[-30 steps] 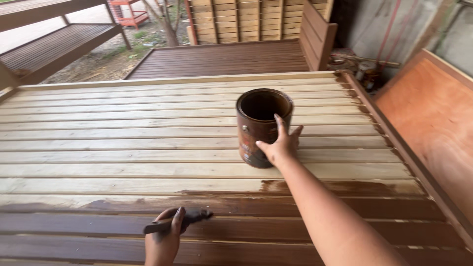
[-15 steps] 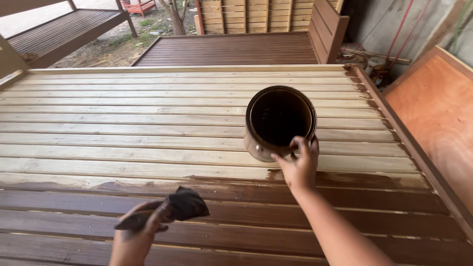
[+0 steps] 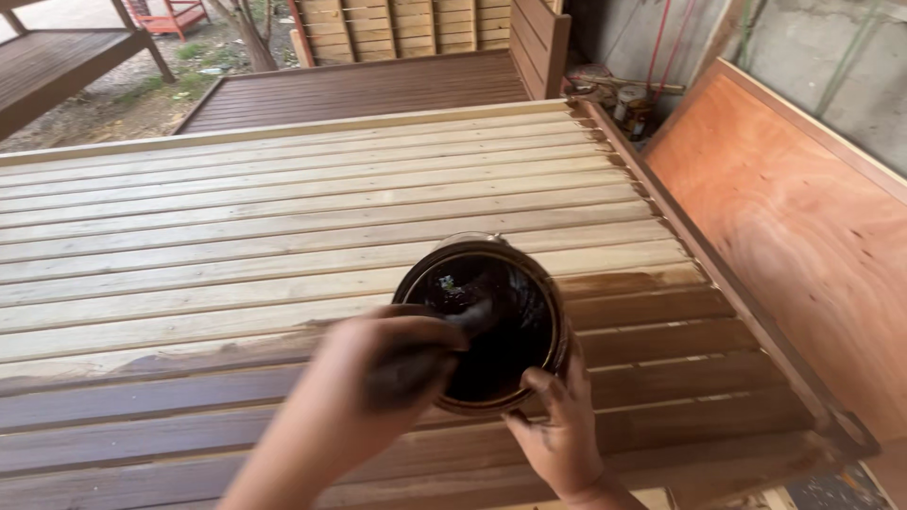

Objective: The person applies brown wood stain to slatted wooden panels using a wide brush, dipping the brush into a stain can and brushing along the slats. They reposition the can across the panels and continue coating the bare wood sections.

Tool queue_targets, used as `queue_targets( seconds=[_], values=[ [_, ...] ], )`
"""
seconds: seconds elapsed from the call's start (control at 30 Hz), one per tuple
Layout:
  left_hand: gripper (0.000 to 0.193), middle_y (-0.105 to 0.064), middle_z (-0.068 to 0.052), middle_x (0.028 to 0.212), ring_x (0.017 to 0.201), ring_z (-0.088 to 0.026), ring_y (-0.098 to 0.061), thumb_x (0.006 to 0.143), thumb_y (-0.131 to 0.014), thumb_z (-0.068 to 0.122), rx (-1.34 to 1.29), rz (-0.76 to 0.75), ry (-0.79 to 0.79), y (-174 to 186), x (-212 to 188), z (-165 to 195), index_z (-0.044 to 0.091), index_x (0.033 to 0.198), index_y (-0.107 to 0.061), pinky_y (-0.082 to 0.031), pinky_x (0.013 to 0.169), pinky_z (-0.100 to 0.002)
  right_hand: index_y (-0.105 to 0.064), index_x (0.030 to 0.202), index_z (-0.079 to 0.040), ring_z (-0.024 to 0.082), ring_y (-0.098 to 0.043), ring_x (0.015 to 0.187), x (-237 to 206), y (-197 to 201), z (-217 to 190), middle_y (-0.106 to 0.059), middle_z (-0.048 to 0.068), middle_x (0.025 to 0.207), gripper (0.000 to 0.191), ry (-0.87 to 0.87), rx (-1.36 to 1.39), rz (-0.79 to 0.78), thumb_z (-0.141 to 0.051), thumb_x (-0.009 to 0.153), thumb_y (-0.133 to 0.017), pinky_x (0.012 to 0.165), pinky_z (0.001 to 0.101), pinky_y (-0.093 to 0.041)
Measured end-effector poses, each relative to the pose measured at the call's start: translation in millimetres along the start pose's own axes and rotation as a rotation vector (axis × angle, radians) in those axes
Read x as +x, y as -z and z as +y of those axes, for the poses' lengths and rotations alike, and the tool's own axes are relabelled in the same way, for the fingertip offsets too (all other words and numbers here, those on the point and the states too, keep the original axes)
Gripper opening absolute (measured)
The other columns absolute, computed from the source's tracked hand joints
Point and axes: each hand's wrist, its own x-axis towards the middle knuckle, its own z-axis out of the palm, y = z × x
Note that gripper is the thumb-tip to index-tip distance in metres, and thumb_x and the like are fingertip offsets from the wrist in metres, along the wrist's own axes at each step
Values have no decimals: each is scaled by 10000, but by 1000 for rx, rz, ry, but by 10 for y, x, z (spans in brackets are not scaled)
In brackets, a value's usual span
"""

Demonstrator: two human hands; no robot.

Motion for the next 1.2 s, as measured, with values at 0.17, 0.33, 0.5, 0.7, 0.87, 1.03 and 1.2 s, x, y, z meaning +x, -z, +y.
queue_targets(
  seconds=[0.17, 0.33, 0.5, 0.7, 0.87, 1.03, 1.2],
  values=[
    [216, -775, -183, 987, 925, -362, -728, 840, -667, 103, 323, -211, 141, -651, 377, -158, 150, 999, -804, -589, 850, -395, -545, 1176, -191, 432, -492, 1373, -174, 154, -160, -424, 217, 1484, 692, -6, 42, -28, -43, 606, -908, 1027, 454, -545],
    [338, -733, -209, 1095, 1038, -372, -708, 783, -654, 36, 361, -265, 247, -1085, 562, -554, 97, 1103, -746, -581, 893, -424, -549, 1167, -184, 445, -450, 1398, -304, 274, -222, -380, 238, 1510, 680, -50, 85, -52, -19, 600, -887, 1070, 467, -515],
    [333, -699, -231, 1168, 1105, -388, -676, 848, -642, 71, 437, -276, 253, -1352, 651, -850, 51, 1174, -708, -551, 946, -438, -558, 1234, -156, 404, -475, 1419, -348, 305, -180, -401, 206, 1536, 696, 1, 160, -31, 0, 629, -865, 1102, 459, -505],
    [278, -727, -227, 1084, 1031, -385, -710, 844, -652, 82, 568, -395, 199, -1344, 719, -824, 28, 1098, -751, -588, 888, -431, -561, 1220, -105, 370, -493, 1398, -352, 172, -164, -331, 240, 1556, 610, -164, 295, -69, 3, 687, -837, 1045, 410, -525],
    [287, -746, -208, 978, 924, -384, -732, 824, -635, 82, 479, -230, 126, -981, 769, -608, 109, 1075, -773, -593, 813, -436, -591, 1066, -105, 417, -449, 1393, 30, -61, -68, -438, 221, 1458, 582, -83, -119, -83, -130, 597, -936, 1115, 506, -468],
    [220, -780, -144, 937, 842, -250, -761, 877, -725, 150, -251, 177, 30, -367, 985, -674, 59, 1076, -745, -617, 760, -368, -592, 1081, -73, 442, -409, 1413, 631, -367, 138, -427, 247, 1470, 542, 16, -136, -37, -153, 665, -930, 1148, 548, -426],
    [229, -750, -180, 1068, 920, -285, -757, 967, -665, 95, -1105, 470, 120, -143, 1130, -1021, -14, 1168, -669, -620, 817, -362, -558, 1216, -76, 332, -575, 1308, 1144, -779, 438, -395, 183, 1446, 575, -87, 257, -33, -146, 749, -886, 1129, 439, -479]
  ],
)
